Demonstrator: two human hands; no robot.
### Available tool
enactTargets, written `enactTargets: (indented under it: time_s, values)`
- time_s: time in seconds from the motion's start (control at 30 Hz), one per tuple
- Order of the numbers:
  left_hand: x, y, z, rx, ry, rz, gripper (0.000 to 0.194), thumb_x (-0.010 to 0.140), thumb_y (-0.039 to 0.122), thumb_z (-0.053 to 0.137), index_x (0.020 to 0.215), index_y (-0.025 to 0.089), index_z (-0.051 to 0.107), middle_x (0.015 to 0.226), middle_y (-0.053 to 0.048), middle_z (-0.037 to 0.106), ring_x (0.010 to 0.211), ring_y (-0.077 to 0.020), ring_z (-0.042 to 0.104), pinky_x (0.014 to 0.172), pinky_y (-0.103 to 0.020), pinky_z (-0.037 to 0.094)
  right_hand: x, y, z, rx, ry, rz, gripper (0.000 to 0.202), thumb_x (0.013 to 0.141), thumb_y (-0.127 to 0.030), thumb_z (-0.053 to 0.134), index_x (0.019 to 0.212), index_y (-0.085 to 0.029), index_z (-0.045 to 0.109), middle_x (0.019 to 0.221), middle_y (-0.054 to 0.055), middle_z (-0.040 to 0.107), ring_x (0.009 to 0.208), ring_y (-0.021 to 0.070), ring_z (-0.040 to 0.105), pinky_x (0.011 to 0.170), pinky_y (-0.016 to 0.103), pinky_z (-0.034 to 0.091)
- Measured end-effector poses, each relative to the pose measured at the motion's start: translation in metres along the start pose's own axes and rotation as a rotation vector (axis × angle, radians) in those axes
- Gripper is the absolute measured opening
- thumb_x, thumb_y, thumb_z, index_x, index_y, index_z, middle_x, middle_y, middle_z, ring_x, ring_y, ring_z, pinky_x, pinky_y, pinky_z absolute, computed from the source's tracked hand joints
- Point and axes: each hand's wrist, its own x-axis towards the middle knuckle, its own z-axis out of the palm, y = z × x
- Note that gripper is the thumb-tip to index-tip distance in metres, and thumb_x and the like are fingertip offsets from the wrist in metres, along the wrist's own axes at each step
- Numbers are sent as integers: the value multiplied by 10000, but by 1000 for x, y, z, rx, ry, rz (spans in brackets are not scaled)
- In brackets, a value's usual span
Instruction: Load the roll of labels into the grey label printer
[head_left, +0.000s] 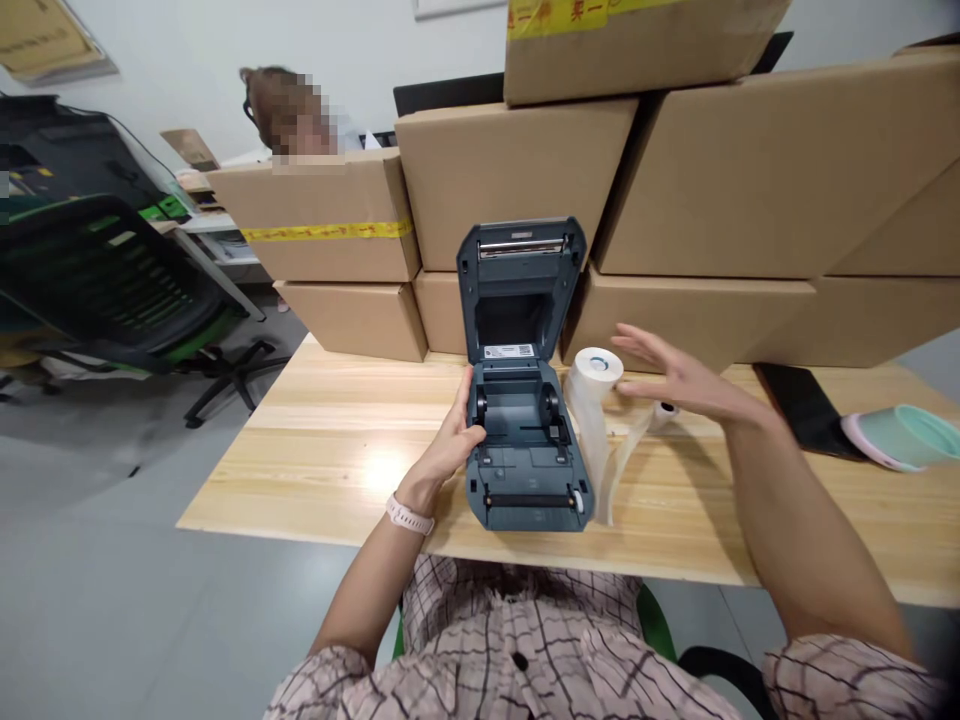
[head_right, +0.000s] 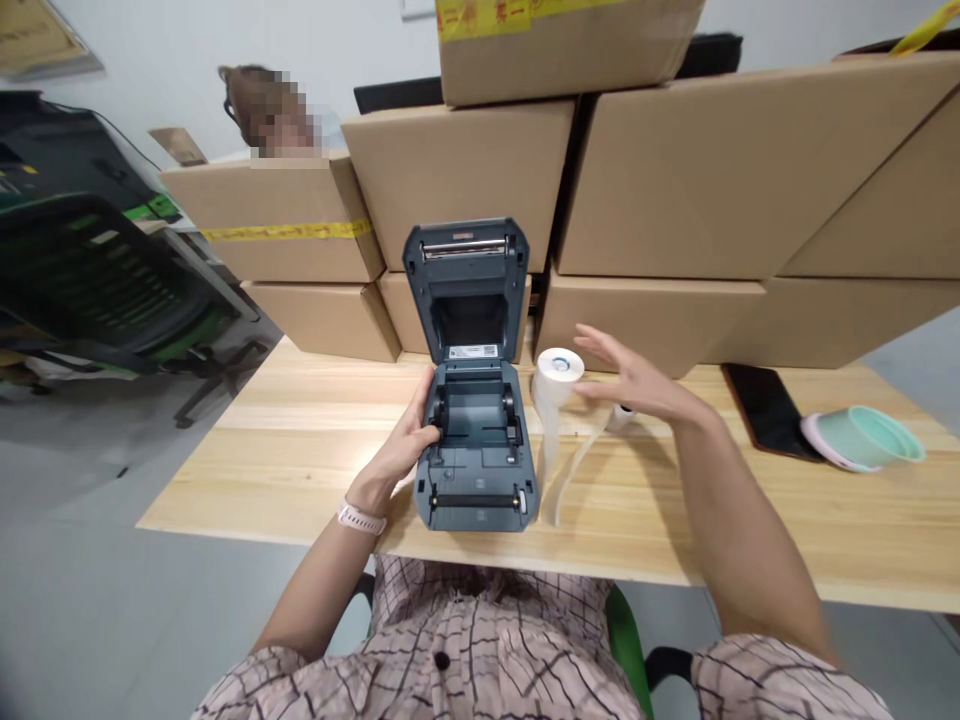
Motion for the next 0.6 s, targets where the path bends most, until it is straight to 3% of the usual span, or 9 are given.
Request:
enactTargets:
  time_s: [0.13, 0.2, 0.3, 0.37, 0.43, 0.53, 0.6]
  values:
    - [0, -2, 0, -16, -6, 12, 1073, 695, 94, 543, 1663, 253, 108, 1750, 32, 71, 1622, -215, 72, 1327, -359, 97, -40, 29, -21, 189, 1, 103, 939, 723, -479, 857, 1529, -471, 374, 1624, 27, 448, 1542, 344, 340, 1185, 591, 428]
    - [0, -2, 0, -16, 0, 9, 1074, 696, 89, 550, 1663, 251, 112, 1750, 27, 89, 1622, -225, 75, 1328, -371, 92, -52, 42, -12, 286, -15, 176, 926, 707, -457, 874, 1507, -459, 406, 1618, 40, 457, 1518, 348, 387, 1127, 584, 498]
    - [0, -1, 0, 2, 6, 13, 1060, 703, 85, 552, 1661, 244, 130, 1746, 16, 143, 1622, -232, 79, 1328, -381, 64, -54, 48, 13, 379, -10, 260, 772, 715, -478, 872, 1404, -333, 555, 1505, 105, 580, 1329, 336, 600, 1028, 510, 576]
    - [1, -2, 0, 5, 11, 23, 1061, 696, 80, 550, 1659, 255, 142, 1744, 22, 154, 1621, -229, 93, 1329, -380, 59, -50, 43, 22, 378, 13, 278, 593, 709, -498, 876, 1210, -247, 682, 1254, 118, 726, 1072, 279, 721, 936, 439, 604]
    - [1, -4, -1, -2, 13, 33, 1063, 694, 83, 556, 1658, 265, 147, 1747, 30, 133, 1620, -226, 98, 1328, -372, 68, -49, 33, 22, 418, 29, 206, 463, 705, -514, 878, 1032, -228, 720, 940, 83, 760, 792, 214, 726, 742, 365, 606]
    - [3, -9, -2, -8, -8, 36, 1065, 698, 96, 564, 1659, 267, 140, 1748, 29, 132, 1621, -228, 99, 1328, -366, 90, -54, 7, 12, 565, 35, 17, 520, 674, -677, 832, 993, -292, 689, 600, -17, 594, 495, 156, 564, 498, 317, 481]
    - [3, -10, -3, -11, -22, 35, 1072, 695, 100, 568, 1661, 260, 130, 1745, 19, 157, 1620, -233, 108, 1328, -370, 99, -55, -22, 12, 598, -35, -101, 601, 679, -749, 781, 1081, -319, 662, 570, -49, 526, 450, 139, 492, 452, 298, 427]
